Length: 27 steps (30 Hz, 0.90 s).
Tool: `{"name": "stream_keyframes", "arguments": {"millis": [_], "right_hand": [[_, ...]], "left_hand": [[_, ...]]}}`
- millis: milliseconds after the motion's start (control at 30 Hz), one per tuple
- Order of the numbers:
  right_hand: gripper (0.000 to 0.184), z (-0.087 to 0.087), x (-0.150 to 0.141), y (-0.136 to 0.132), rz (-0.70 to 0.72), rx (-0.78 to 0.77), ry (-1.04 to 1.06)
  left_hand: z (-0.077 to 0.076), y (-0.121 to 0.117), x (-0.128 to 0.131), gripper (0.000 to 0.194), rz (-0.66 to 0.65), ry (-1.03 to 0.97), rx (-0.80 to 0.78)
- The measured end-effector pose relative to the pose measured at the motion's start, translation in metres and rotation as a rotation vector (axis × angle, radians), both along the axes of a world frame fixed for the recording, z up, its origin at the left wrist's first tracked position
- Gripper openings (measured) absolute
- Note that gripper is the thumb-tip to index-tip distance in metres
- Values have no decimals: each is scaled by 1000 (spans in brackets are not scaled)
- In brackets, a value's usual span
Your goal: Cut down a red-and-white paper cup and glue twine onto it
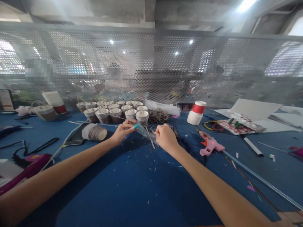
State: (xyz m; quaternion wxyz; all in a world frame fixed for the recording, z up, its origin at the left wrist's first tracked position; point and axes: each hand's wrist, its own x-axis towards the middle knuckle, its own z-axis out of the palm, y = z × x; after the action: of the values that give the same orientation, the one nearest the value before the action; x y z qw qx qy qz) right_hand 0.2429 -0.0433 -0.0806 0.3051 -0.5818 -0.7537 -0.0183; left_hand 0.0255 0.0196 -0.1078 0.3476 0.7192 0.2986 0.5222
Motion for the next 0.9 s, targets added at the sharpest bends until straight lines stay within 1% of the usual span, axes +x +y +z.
{"name": "stream_keyframes", "arguments": {"millis": [100, 167, 267, 367, 533, 700, 833, 900], "right_hand": [[21, 0, 1, 1, 1, 0, 10], [23, 0, 2, 1, 2, -2, 11], [24, 0, 2, 2, -4, -13, 7], [25, -1, 2, 2, -18, -24, -5], [22, -3, 3, 4, -11, -19, -31], [17, -6, 2, 3, 65, -48, -36], [11, -4, 0, 1, 75, -86, -79], [11, -2, -1, 0, 76, -114, -99]], "left_hand": [[-4, 4, -4, 14, 10, -66, -6], [-6, 7, -7, 16, 19, -52, 11], [-8, 9, -10, 19, 42, 56, 98], [-6, 6, -10, 21, 65, 188, 214], [-2, -6, -7, 19, -3, 322, 346], [-1, -13, -4, 18, -40, 371, 392], [-2, -12, -3, 18, -33, 386, 395], [-2, -11, -3, 17, -33, 388, 401]]}}
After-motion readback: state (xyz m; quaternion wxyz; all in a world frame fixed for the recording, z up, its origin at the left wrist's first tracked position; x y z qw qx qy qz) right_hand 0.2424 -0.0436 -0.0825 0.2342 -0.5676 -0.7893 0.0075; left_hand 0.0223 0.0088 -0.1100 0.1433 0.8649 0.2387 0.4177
